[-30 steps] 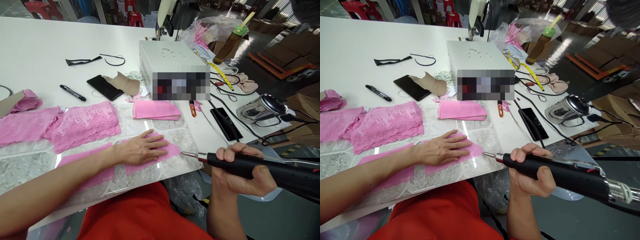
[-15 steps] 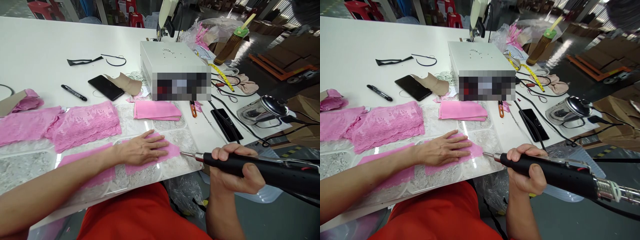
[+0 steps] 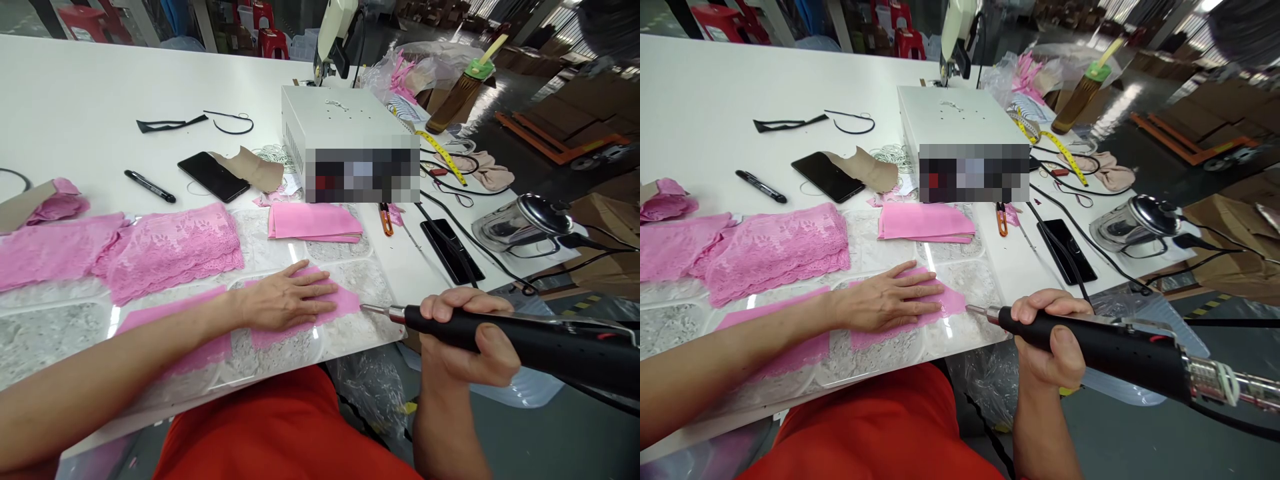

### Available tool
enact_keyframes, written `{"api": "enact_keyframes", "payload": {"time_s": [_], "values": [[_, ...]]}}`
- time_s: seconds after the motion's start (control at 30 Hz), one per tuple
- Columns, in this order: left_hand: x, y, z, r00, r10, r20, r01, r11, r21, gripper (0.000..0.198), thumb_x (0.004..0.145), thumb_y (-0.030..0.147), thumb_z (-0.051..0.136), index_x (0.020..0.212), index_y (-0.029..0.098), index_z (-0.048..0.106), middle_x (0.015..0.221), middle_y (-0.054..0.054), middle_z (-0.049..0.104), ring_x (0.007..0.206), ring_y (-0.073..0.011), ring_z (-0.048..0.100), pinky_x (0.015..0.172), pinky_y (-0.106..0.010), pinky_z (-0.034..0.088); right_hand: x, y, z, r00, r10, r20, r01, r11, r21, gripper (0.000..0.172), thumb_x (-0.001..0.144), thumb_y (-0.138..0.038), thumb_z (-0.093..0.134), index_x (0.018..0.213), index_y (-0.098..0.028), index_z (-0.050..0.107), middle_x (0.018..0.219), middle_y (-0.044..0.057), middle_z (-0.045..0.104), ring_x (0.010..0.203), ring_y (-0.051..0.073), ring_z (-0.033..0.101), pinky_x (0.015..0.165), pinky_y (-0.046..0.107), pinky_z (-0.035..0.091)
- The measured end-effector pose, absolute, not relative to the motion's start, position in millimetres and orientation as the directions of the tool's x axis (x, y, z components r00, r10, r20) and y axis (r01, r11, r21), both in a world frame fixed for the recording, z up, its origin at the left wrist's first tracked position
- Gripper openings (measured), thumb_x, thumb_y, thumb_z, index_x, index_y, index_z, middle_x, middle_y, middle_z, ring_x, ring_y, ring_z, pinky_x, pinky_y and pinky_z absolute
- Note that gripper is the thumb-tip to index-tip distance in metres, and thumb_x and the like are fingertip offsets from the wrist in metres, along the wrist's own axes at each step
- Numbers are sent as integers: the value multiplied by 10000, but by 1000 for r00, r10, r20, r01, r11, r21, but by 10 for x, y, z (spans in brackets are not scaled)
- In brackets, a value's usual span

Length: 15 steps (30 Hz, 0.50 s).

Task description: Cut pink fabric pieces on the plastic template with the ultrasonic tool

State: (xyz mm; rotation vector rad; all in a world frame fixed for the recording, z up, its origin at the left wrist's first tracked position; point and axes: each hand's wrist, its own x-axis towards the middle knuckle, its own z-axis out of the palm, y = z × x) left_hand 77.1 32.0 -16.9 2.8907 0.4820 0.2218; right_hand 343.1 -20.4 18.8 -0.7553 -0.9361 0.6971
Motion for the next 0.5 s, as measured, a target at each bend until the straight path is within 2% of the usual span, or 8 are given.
{"api": "enact_keyframes", "payload": {"time_s": [0.33,0.5], "values": [[777,358,-25,939,338,60,306,-904,299,440,1013,414,383,1424,272,450,1542,-53,352,1452,-247,273,1209,-485,95,3458,-214,269,491,758,429,-168,566,-807,218,555,-276,519,722,-187,627,632,-1,559,419,98,431,369,262,385],[560,243,126,929,361,85,323,-900,293,395,1016,316,377,1371,213,515,1520,-71,391,1452,-240,276,1209,-478,129,3368,-271,310,504,790,348,-188,494,-849,225,521,-254,521,702,-194,642,625,6,538,441,114,428,382,288,356]]}}
